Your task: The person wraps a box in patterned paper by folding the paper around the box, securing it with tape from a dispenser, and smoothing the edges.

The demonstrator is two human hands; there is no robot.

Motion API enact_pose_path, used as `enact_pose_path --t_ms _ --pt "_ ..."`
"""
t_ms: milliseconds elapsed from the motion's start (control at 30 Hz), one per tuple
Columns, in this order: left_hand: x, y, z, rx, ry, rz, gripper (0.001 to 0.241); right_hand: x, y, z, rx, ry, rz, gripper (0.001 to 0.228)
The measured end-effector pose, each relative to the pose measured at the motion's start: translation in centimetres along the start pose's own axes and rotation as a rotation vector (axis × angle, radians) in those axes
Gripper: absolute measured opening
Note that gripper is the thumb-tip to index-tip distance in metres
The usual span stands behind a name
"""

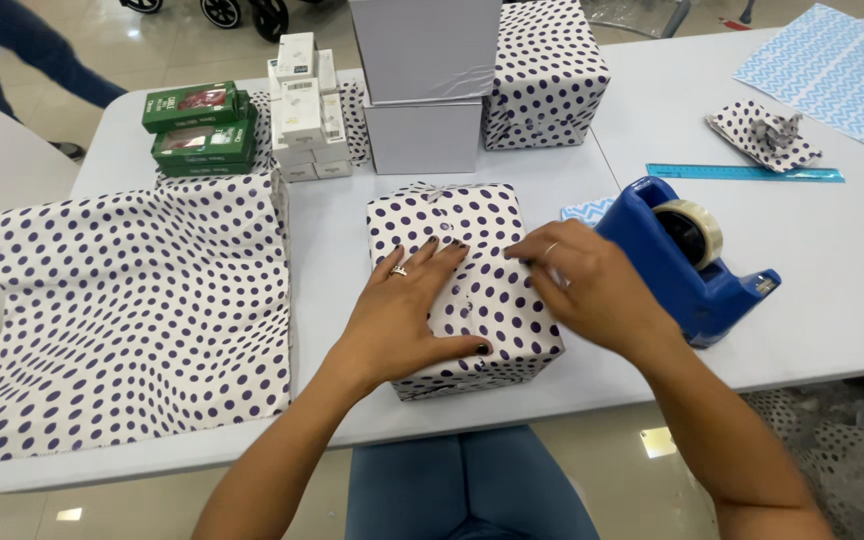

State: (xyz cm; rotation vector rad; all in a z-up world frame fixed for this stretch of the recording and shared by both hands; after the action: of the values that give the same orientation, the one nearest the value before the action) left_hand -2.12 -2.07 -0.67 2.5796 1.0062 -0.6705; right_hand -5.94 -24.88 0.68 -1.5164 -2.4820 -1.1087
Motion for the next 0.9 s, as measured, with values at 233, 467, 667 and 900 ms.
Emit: enact_pose_path --t_ms 233,467,667,900 --pt "0.5 -0.2 0.3 0.003 0.075 0.001 0.102 2.4 1.6 4.5 0.289 0.020 -0.210 0.016" --pt "1.0 -0.2 0.9 -0.003 0.071 0.022 0.100 1.3 -0.1 4.5 0.337 0.009 -0.223 0.006" --pt "0.8 -0.3 0.8 -0.007 0.045 0.007 0.098 1.3 -2.2 3.1 0.346 -0.015 -0.204 0.009" --pt "0.5 -0.2 0.7 0.002 0.038 -0.009 0.097 2.6 -3.5 0.3 0.264 0.098 -0.152 0.004"
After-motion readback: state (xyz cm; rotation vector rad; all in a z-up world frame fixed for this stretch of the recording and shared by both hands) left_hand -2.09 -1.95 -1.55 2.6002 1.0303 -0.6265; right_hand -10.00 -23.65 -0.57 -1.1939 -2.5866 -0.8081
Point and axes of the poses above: each hand's wrist, its own y-axis towards the middle knuckle, its own z-axis out of the palm, x = y × z, the point moved 3 cm from there along y, towards the middle knuckle
